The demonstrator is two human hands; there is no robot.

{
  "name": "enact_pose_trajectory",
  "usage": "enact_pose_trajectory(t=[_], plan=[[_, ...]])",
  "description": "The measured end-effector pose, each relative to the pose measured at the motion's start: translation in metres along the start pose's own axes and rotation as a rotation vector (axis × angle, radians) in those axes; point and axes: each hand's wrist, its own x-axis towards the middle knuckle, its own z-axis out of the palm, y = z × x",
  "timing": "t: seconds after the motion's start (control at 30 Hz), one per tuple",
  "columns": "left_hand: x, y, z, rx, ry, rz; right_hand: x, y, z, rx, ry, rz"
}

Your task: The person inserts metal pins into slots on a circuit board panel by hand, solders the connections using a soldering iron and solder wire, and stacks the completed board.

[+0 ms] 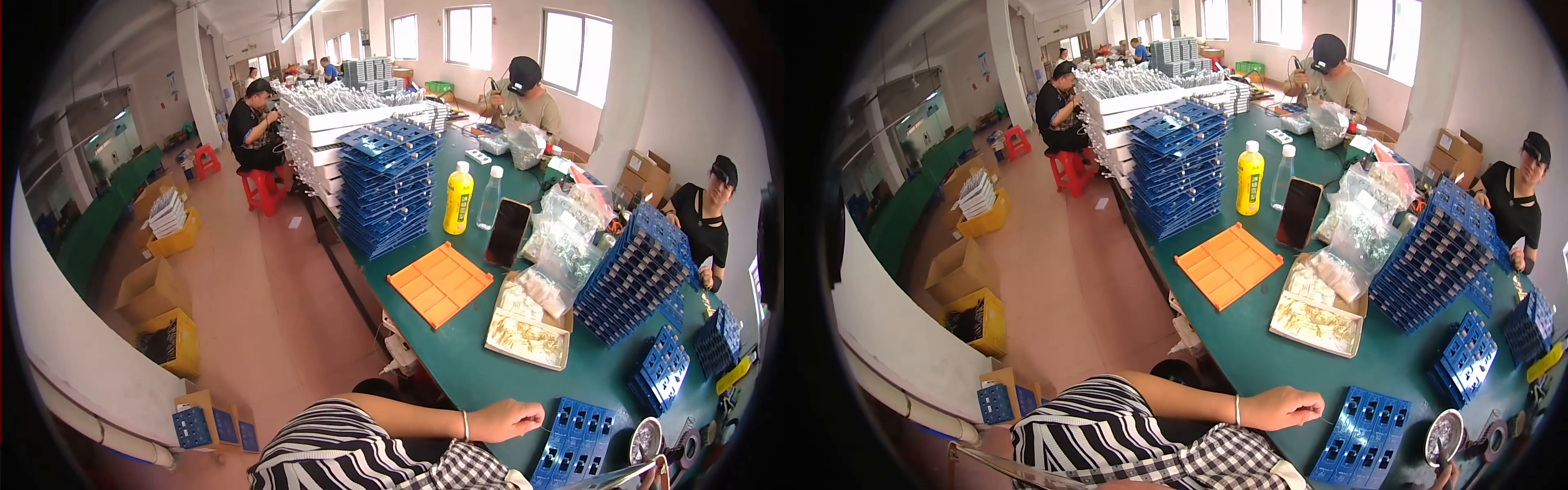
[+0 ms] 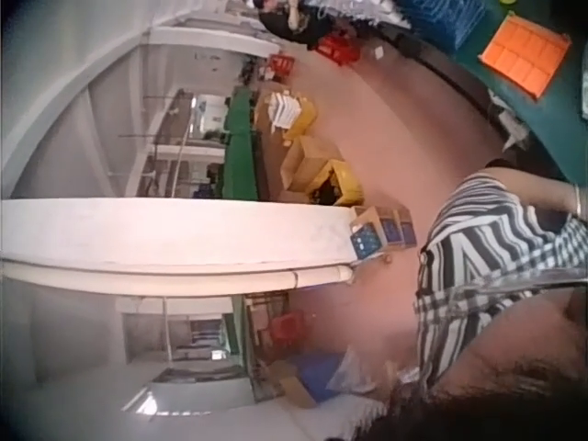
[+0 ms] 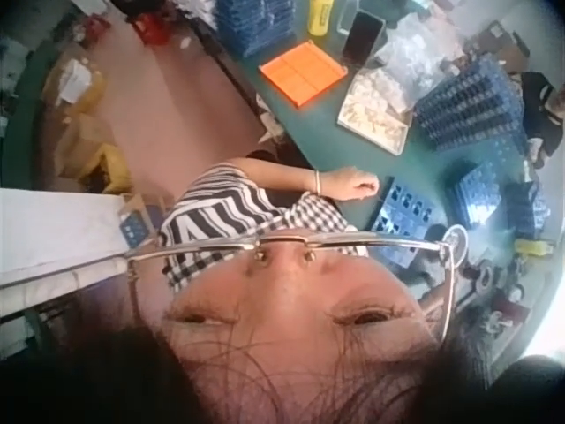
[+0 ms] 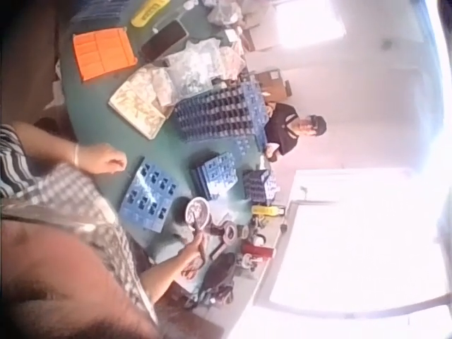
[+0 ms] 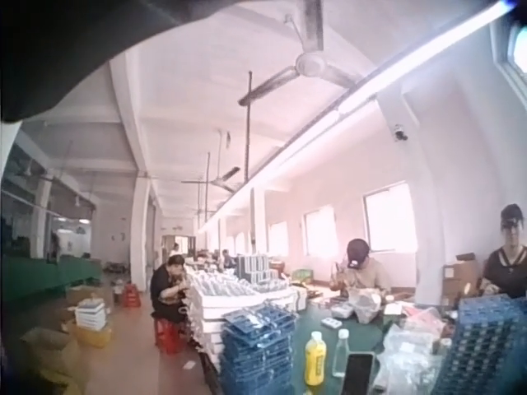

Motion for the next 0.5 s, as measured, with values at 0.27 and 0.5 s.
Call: enact_pose_trajectory(t=[0.27,0.5], plan=[[-0.002,0.003,0.002,0.008,0.004,-0.095,-0.066,-0.044,0.019,-0.213,0.044,-0.607],[-0.001,-0.003,0.004,-0.028,0.035,-0.102,-0.11,-0.064,0.034,-0.495,0.067,-0.915]])
